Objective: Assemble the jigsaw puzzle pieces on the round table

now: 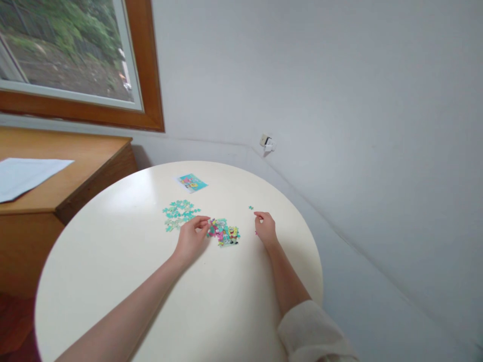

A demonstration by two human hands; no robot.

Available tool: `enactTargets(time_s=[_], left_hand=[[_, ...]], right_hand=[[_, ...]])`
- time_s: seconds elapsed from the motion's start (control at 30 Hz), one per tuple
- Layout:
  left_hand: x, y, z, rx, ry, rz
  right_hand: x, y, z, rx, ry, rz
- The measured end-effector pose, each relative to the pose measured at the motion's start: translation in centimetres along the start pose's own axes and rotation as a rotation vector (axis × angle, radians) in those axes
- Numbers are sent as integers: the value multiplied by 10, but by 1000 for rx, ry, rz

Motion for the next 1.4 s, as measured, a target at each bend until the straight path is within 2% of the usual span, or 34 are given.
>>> enactTargets(time_s=[0.17,0.33,0.6,0.87,1.07,1.17,1.3,1.4], left_hand=[[-1,0,1,5,315,-131],[-2,2,-2,37,517,-217],[-7,4,4,-7,709,-357],[-4,6,5,-7,755,-425],[-7,5,4,5,749,-424],[-9,5,4,7,748,-421],[-8,5,3,10,748,-411],[-7,5,4,7,745,-417]], right_hand=[[6,-2,-3,59,-78,28],[15,-5,-7,46,-133,74],[19,-7,-5,-36,-171,113],[16,-7,-3,-110,-114,151],[5,-1,-10,-249,-42,169],[2,6,-17,-357,-17,180],[1,17,-20,-551,-99,211],[-1,20,-26,-573,-73,218]])
Point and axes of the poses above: each hand's wrist, its own y-axis away from the middle knuckle, its own z-axis out of the palm, x = y × z, the point moved 7 cm from there along -y, towards the middle knuckle, and after that the axes turned 8 degrees about -x, right-handed, at the moved point
